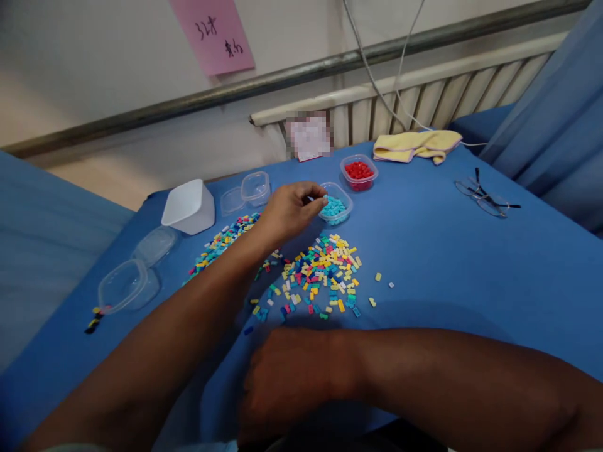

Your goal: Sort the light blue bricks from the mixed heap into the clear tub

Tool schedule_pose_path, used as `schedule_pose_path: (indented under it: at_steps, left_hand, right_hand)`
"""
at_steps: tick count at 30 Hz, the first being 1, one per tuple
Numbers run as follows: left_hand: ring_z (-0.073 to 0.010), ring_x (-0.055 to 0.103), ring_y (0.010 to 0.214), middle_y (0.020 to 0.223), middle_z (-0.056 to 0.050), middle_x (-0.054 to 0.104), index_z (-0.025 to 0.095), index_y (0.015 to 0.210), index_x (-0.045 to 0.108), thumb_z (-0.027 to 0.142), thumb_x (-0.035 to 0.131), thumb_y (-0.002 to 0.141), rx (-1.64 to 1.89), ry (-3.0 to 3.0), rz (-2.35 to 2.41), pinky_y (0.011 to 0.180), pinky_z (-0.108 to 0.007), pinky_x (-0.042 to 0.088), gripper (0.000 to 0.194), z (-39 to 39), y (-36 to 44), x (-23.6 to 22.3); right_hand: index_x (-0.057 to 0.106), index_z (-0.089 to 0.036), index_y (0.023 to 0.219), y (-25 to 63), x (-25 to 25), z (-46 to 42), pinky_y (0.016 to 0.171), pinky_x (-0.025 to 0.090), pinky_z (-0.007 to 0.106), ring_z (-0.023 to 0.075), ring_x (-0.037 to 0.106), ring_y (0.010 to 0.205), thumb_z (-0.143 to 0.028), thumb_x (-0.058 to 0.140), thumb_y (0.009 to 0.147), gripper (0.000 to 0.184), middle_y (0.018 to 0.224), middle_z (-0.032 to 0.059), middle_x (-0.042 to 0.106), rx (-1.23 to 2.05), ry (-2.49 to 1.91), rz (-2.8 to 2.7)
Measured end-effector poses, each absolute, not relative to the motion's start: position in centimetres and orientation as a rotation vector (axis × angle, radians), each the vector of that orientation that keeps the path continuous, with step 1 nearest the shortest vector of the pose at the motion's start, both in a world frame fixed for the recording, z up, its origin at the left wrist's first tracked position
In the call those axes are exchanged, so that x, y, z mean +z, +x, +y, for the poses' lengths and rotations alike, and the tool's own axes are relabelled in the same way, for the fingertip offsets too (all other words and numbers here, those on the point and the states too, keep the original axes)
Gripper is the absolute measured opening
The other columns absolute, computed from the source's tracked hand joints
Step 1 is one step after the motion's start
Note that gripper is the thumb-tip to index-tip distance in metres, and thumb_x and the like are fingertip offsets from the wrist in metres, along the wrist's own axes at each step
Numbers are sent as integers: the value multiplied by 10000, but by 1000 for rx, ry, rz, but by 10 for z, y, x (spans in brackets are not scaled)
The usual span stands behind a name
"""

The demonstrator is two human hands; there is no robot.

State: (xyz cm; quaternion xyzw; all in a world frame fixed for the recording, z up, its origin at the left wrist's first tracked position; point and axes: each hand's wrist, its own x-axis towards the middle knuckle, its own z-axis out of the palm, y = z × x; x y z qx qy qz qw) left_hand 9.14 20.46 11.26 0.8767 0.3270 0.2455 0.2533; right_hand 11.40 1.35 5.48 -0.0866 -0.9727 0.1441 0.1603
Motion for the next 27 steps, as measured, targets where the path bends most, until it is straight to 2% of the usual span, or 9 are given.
schedule_pose_path:
  at_steps: [4,8,13,21,27]
  left_hand:
    - [-182,708,1006,1156,-53,797,153,1177,789,175,707,998,719,2415,854,889,-317,505,198,208,90,111]
    - [-180,705,943,1017,-29,782,175,1053,799,212,686,1002,692,2429,852,868,-323,506,129,189,64,114]
    - [-195,712,970,1060,-44,773,191,1002,789,240,661,1008,438,2411,750,863,-330,523,137,153,58,107]
    - [-245,699,891,1052,-75,768,200,969,787,298,679,1003,-27,2673,746,690,-347,458,150,122,104,96]
    - [-308,736,902,1092,-124,760,168,1021,769,358,663,1007,-116,2857,811,632,-376,448,218,114,104,94]
  right_hand:
    - [826,-253,908,114,54,15,587,353,357,187,721,775,-451,581,1129,385,831,-5,810,393,-249,-2776]
    - [829,-259,893,112,56,16,540,334,352,186,733,764,-467,550,1137,425,847,-18,817,401,-268,-2803]
    - [836,-292,878,110,56,16,493,326,335,156,732,718,-440,547,1139,416,853,-53,825,373,-293,-2802]
    - [826,-289,826,108,48,19,519,397,332,145,714,683,-418,599,1117,391,765,-57,786,264,-207,-2783]
    - [851,-278,891,108,58,19,543,417,341,138,695,681,-377,605,1119,350,807,-53,803,302,-182,-2860]
